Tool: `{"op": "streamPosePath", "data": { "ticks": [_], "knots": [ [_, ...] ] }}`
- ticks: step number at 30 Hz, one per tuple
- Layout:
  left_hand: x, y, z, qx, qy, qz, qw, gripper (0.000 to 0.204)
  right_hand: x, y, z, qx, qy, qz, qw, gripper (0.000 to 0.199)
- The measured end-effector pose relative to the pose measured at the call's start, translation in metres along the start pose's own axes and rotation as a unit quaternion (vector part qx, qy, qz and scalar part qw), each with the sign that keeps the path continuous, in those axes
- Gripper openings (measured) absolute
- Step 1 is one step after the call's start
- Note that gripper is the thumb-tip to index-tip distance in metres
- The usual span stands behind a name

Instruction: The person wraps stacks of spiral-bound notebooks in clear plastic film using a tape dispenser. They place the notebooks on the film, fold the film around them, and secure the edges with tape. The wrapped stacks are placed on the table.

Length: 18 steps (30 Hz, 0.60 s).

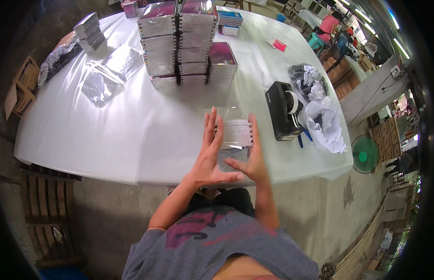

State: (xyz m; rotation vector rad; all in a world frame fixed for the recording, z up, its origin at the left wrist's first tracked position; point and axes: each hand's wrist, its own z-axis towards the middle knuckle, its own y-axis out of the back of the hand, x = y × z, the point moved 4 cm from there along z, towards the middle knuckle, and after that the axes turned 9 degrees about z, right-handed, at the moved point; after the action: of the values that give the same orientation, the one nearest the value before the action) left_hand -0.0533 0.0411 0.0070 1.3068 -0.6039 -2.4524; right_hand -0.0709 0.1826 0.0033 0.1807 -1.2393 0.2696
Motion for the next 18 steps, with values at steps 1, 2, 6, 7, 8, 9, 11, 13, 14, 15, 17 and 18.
{"op": "streamPosePath", "data": {
  "ticks": [1, 2, 6, 7, 8, 9, 11, 13, 14, 15, 17, 18],
  "knots": [
    [0.004, -0.002, 0.000, 0.009, 0.009, 0.000, 1.000, 0.132, -0.004, 0.001, 0.001, 0.005, -0.025, 0.003, 1.000, 0.121],
    [0.007, -0.003, 0.001, 0.015, 0.013, 0.001, 1.000, 0.134, -0.005, 0.003, 0.004, 0.010, -0.045, 0.003, 0.999, 0.122],
    [0.021, 0.008, -0.006, -0.041, 0.007, -0.105, 0.994, 0.141, -0.002, 0.014, 0.001, 0.017, -0.020, -0.064, 0.998, 0.127],
    [0.024, 0.009, -0.008, -0.046, 0.022, -0.120, 0.991, 0.140, -0.001, 0.024, 0.000, 0.010, -0.019, -0.080, 0.997, 0.128],
    [0.023, 0.011, -0.010, -0.050, 0.036, -0.135, 0.989, 0.140, -0.002, 0.030, -0.001, 0.003, -0.018, -0.096, 0.995, 0.129],
    [0.023, 0.013, -0.011, -0.054, 0.050, -0.150, 0.986, 0.139, -0.006, 0.027, -0.001, 0.021, -0.027, -0.079, 0.996, 0.129],
    [0.021, 0.008, -0.013, -0.050, 0.075, -0.196, 0.976, 0.137, -0.012, 0.014, 0.000, 0.059, -0.045, -0.044, 0.996, 0.129],
    [0.016, -0.009, -0.013, -0.035, 0.094, -0.257, 0.961, 0.135, -0.007, 0.003, 0.001, 0.032, -0.061, 0.016, 0.997, 0.129],
    [0.008, -0.002, -0.008, -0.025, 0.103, -0.274, 0.956, 0.132, -0.003, 0.001, 0.000, 0.016, -0.071, 0.046, 0.996, 0.128],
    [0.008, -0.001, -0.010, -0.022, 0.105, -0.274, 0.956, 0.131, -0.001, 0.001, -0.002, 0.017, -0.080, 0.047, 0.996, 0.128],
    [0.008, 0.002, -0.011, -0.018, 0.105, -0.271, 0.957, 0.130, 0.002, 0.001, -0.005, 0.022, -0.092, 0.051, 0.994, 0.127],
    [0.011, 0.001, -0.013, -0.018, 0.113, -0.273, 0.955, 0.130, 0.001, -0.001, -0.005, 0.019, -0.087, 0.048, 0.995, 0.127]
  ]
}}
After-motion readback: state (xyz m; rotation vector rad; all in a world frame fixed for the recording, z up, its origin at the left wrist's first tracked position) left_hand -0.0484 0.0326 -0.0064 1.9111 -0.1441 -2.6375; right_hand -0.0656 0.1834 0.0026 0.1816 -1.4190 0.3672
